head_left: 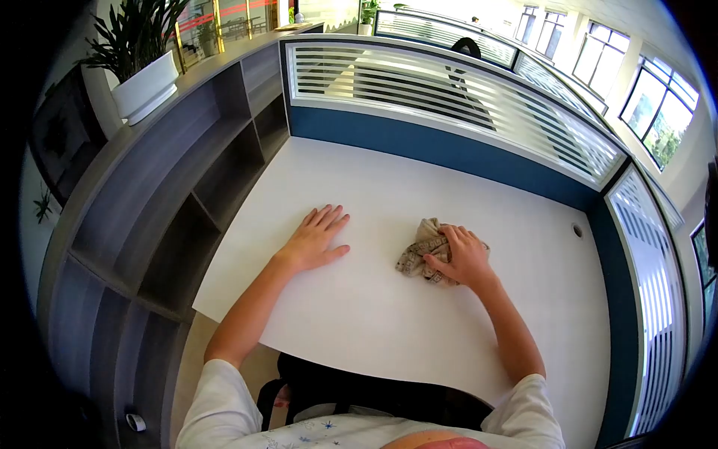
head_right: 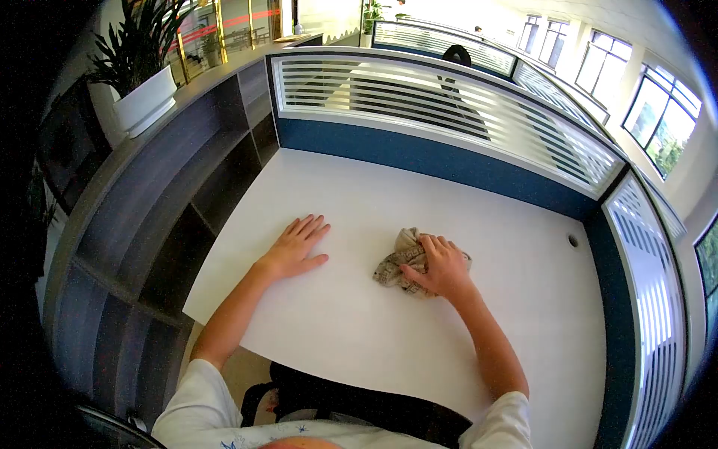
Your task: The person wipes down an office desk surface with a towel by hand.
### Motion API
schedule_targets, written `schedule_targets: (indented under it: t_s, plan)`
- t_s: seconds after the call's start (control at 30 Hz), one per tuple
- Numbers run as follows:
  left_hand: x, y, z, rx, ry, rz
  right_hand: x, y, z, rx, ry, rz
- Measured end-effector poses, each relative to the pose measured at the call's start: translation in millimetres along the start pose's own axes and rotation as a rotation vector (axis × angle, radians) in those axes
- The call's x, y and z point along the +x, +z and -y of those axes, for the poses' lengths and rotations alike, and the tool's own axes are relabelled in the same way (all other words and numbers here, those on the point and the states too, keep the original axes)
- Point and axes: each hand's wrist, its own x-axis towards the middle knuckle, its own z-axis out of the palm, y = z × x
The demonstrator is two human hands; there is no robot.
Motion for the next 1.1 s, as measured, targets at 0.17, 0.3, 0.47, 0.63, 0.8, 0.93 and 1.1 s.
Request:
schedule_targets:
  t_s: [0.17, 0.3, 0.47, 0.63, 0.8, 0.93, 1.1]
  plan:
    - [-2.3, -2.5, 0.4, -0.013, -0.002, -0.001, -6.7, -21.3, -26.4, -0.16, -0.172, 0.056]
    - [-1.2, 1.1, -0.7, 0.001, -0.01, -0.008, -9.4, -6.1, -23.9, 0.006, -0.058, 0.013]
    - [0.2, 2.0, 0.8, 0.019, -0.004, -0.006, -11.9, 3.6, -24.9, -0.009, -0.076, -0.091]
    - [0.1, 2.8, -1.8, 0.01, -0.002, -0.014, -14.1, 12.1, -24.2, -0.023, -0.071, -0.137]
    - [0.8, 1.3, -1.5, 0.005, -0.009, -0.009, -27.6, 11.4, 18.0, 0.011, -0.202, -0.102]
    - [-0.1, 1.0, -0.9, 0.009, -0.02, 0.001, -49.1, 9.8, 87.2, 0.222, -0.522, 0.043]
    - [-2.5, -3.0, -4.3, 0.003, -0.008, -0.015, -59.6, 4.9, 109.1, 0.231, -0.628, 0.132]
